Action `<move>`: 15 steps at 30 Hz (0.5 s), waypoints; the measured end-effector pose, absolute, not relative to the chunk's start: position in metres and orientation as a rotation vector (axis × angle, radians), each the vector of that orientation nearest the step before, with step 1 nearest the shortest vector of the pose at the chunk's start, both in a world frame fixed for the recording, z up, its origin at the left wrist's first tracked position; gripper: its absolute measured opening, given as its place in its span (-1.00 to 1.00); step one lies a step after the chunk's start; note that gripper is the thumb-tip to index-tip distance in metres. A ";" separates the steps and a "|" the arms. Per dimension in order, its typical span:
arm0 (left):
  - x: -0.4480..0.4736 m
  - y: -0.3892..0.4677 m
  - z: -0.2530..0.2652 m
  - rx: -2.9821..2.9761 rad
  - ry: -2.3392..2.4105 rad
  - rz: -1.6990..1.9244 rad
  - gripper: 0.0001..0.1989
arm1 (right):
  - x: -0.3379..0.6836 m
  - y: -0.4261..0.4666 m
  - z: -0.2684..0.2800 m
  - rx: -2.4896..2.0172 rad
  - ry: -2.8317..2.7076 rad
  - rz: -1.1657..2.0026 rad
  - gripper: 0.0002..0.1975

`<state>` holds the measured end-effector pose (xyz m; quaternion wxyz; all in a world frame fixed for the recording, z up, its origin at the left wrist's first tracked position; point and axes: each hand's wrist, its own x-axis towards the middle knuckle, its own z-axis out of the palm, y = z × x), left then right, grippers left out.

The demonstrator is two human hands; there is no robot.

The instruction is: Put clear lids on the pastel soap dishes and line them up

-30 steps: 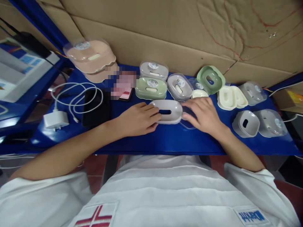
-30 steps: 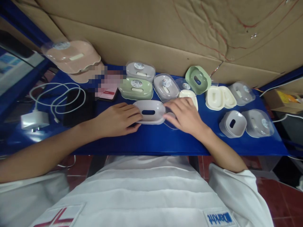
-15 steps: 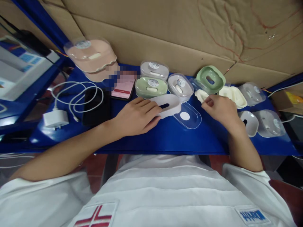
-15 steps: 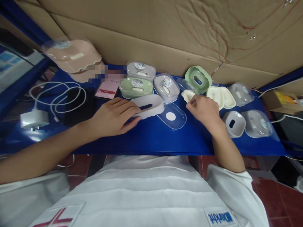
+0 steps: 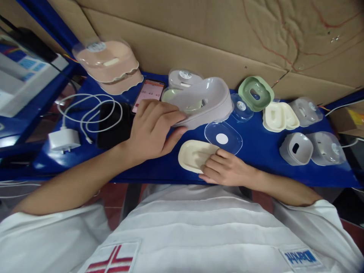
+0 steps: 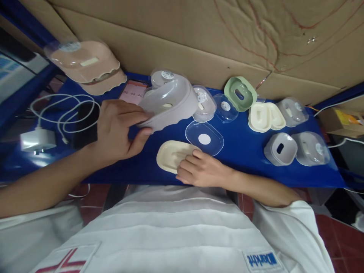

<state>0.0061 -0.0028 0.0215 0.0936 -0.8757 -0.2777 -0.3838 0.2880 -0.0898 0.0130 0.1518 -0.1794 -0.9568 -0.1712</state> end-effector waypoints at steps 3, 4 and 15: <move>0.008 -0.003 0.019 -2.615 -0.759 -1.138 -0.73 | 0.294 -0.081 0.007 -0.589 -2.733 -0.396 -0.60; 0.010 -0.003 0.018 -2.608 -0.737 -1.126 -0.73 | 0.298 -0.077 0.007 -0.621 -2.729 -0.357 -0.58; 0.019 0.000 0.014 -2.688 -0.501 -0.963 -0.79 | 0.343 -0.051 0.023 -1.436 -2.788 -0.033 -0.28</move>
